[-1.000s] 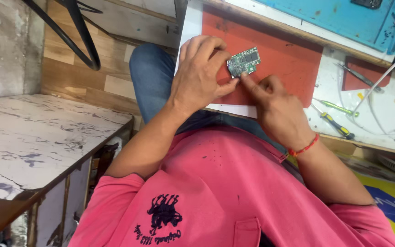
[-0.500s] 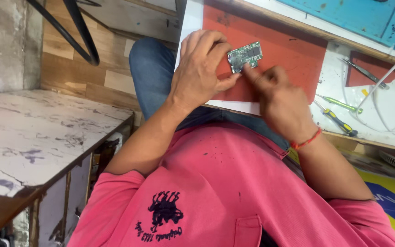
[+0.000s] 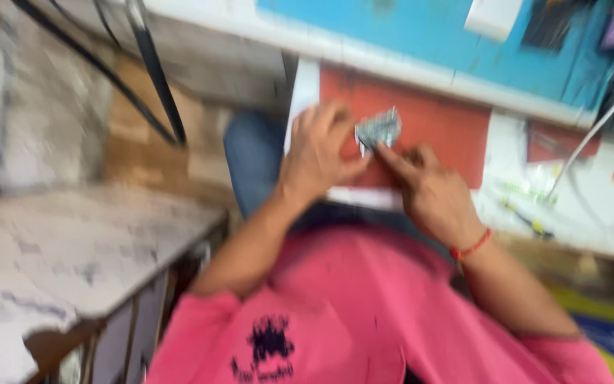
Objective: The person scrapes a small green circuit board with a purple tool, then uses a hot air gun to heat the board. The person holds the board with one hand while applying heat with the other.
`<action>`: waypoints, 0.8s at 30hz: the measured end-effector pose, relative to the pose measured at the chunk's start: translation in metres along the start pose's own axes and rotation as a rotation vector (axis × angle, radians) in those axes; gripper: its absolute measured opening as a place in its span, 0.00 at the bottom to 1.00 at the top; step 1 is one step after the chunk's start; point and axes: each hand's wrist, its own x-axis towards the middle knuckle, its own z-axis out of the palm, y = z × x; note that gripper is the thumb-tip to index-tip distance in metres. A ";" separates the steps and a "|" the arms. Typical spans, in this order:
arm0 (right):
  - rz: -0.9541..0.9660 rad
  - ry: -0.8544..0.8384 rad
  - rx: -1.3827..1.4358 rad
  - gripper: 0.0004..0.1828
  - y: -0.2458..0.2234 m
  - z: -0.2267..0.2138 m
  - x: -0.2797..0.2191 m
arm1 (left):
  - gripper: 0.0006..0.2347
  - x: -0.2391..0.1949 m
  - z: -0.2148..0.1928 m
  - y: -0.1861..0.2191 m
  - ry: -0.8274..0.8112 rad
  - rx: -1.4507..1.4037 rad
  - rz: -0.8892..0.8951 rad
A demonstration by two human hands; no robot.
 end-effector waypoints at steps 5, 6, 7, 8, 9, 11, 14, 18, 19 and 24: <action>0.077 -0.116 -0.036 0.41 0.008 0.002 0.001 | 0.21 0.000 -0.001 0.007 0.004 0.009 -0.014; 0.070 -0.065 0.000 0.39 0.010 0.004 0.000 | 0.21 -0.001 0.000 0.008 0.002 0.021 -0.011; 0.060 -0.012 0.037 0.38 0.012 0.005 0.004 | 0.22 0.002 -0.002 0.007 0.000 0.036 -0.006; 0.048 0.040 0.076 0.36 0.014 0.007 0.009 | 0.21 0.004 -0.004 0.006 0.015 0.035 0.012; 0.103 0.023 0.059 0.35 0.014 0.008 0.011 | 0.21 0.004 -0.006 0.008 0.025 0.028 0.017; 0.214 -0.017 0.026 0.32 0.015 0.008 0.014 | 0.21 0.003 -0.007 0.011 0.034 0.022 0.022; 0.096 -0.167 0.083 0.36 0.011 0.009 0.010 | 0.21 0.001 -0.009 0.011 0.034 0.029 0.027; 0.259 -0.050 0.067 0.36 0.013 0.003 0.014 | 0.21 0.000 -0.009 0.014 0.034 0.033 0.023; 0.187 -0.086 0.072 0.38 0.010 0.002 0.015 | 0.21 0.002 -0.010 0.014 0.031 0.036 0.019; 0.134 0.016 0.110 0.29 -0.001 -0.001 0.012 | 0.21 -0.002 -0.011 0.016 0.030 0.028 0.025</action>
